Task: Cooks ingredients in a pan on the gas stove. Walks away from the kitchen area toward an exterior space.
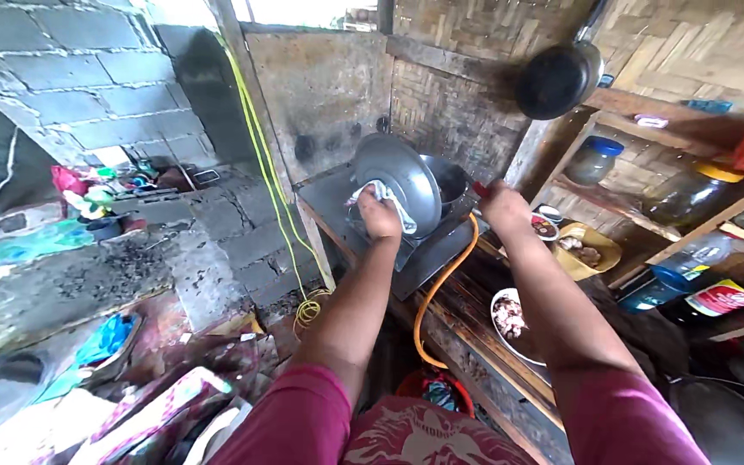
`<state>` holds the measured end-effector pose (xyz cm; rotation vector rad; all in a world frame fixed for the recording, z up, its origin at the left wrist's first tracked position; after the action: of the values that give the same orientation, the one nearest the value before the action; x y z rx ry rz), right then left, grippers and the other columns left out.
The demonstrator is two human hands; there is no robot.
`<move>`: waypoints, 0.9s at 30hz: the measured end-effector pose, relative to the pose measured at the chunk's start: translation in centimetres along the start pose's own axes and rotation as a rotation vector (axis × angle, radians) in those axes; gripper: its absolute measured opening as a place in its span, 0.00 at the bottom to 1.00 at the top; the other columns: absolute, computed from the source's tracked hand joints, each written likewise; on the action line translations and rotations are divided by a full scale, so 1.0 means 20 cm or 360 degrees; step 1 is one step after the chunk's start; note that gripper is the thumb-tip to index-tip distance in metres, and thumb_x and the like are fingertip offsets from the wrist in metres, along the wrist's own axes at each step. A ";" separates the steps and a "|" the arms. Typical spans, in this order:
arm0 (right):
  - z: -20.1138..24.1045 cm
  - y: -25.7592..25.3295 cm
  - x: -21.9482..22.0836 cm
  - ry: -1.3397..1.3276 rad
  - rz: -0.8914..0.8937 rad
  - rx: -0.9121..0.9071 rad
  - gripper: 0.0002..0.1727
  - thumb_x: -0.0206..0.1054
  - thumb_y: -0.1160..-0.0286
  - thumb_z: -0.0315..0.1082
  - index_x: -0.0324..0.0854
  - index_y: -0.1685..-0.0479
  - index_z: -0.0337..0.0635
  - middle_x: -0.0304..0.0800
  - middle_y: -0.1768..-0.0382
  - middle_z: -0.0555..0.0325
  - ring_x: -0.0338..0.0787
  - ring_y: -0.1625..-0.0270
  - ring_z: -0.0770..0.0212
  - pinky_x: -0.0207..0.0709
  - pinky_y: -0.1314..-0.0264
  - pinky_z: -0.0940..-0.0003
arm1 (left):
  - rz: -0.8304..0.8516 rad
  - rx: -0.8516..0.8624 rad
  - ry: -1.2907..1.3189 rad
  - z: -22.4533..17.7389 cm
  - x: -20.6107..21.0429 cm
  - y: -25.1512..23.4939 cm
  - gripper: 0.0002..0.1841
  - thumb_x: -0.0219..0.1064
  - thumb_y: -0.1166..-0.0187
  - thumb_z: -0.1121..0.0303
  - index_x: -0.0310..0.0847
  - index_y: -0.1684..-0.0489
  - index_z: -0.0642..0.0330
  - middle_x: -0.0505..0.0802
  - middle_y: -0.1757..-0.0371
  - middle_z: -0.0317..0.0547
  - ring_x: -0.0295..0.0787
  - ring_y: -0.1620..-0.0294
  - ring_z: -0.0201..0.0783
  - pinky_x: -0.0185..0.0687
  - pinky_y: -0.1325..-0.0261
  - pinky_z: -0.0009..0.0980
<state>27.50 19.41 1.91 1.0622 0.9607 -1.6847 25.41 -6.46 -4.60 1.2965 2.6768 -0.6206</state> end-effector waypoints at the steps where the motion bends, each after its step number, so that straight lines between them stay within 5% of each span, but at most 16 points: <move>1: 0.03 -0.08 0.04 -0.0019 0.0078 0.0010 0.24 0.64 0.22 0.44 0.76 0.29 0.44 0.90 0.42 0.34 0.89 0.38 0.31 0.79 0.42 0.25 | 0.0006 0.0000 -0.0011 0.00 0.03 -0.01 0.25 0.69 0.24 0.73 0.74 0.26 0.63 0.85 0.28 0.59 0.80 0.23 0.50 0.72 0.18 0.42; 6: 0.07 -0.34 0.25 -0.0009 0.0269 -0.0013 0.24 0.54 0.09 0.45 0.77 0.28 0.35 0.84 0.32 0.31 0.83 0.27 0.32 0.74 0.28 0.29 | 0.0051 -0.0027 -0.0148 0.01 0.10 -0.03 0.24 0.65 0.19 0.69 0.73 0.24 0.62 0.83 0.26 0.62 0.78 0.22 0.56 0.74 0.20 0.51; 10: 0.10 -0.40 0.34 -0.0014 0.0407 0.0020 0.23 0.56 0.11 0.43 0.82 0.33 0.32 0.83 0.30 0.32 0.81 0.24 0.34 0.71 0.24 0.31 | 0.0081 -0.0087 -0.0140 0.06 0.13 -0.09 0.25 0.65 0.18 0.68 0.71 0.22 0.61 0.81 0.24 0.63 0.79 0.22 0.56 0.75 0.21 0.53; 14: 0.24 -0.35 0.30 0.0174 0.0426 -0.0134 0.28 0.56 0.11 0.51 0.83 0.38 0.32 0.86 0.34 0.32 0.82 0.26 0.33 0.72 0.28 0.29 | 0.0061 -0.0096 -0.0164 0.04 0.15 -0.14 0.23 0.66 0.20 0.70 0.76 0.26 0.62 0.85 0.29 0.61 0.79 0.23 0.54 0.72 0.19 0.47; 19: 0.24 -0.29 0.18 0.0215 0.0318 -0.0307 0.17 0.60 0.16 0.39 0.85 0.40 0.38 0.89 0.39 0.35 0.86 0.32 0.33 0.76 0.33 0.27 | 0.0049 -0.0138 -0.0183 0.01 0.14 -0.17 0.23 0.66 0.21 0.69 0.76 0.25 0.60 0.84 0.27 0.58 0.77 0.20 0.49 0.67 0.15 0.41; 24: 0.18 -0.15 -0.03 0.0371 0.0268 -0.0443 0.16 0.65 0.23 0.34 0.89 0.39 0.52 0.92 0.43 0.42 0.89 0.37 0.35 0.78 0.40 0.26 | -0.0033 -0.0217 -0.0150 0.03 0.12 -0.25 0.23 0.65 0.22 0.69 0.77 0.25 0.58 0.85 0.27 0.57 0.78 0.20 0.49 0.71 0.17 0.43; 27: 0.23 -0.09 0.02 0.0532 0.0395 -0.0415 0.14 0.67 0.24 0.36 0.89 0.42 0.52 0.91 0.42 0.42 0.88 0.36 0.35 0.78 0.43 0.25 | -0.0068 -0.0276 -0.0136 0.05 0.11 -0.28 0.24 0.66 0.22 0.68 0.76 0.25 0.57 0.84 0.27 0.56 0.78 0.21 0.48 0.72 0.19 0.42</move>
<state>24.62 15.63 3.38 1.2492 1.1704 -1.1659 19.72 -8.38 -4.32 1.1449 2.6281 -0.4266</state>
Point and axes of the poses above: each hand's wrist, its own y-axis away from the middle knuckle, its own x-axis out of the palm, z = x × y, the point moved 5 cm from there along -y, towards the middle knuckle
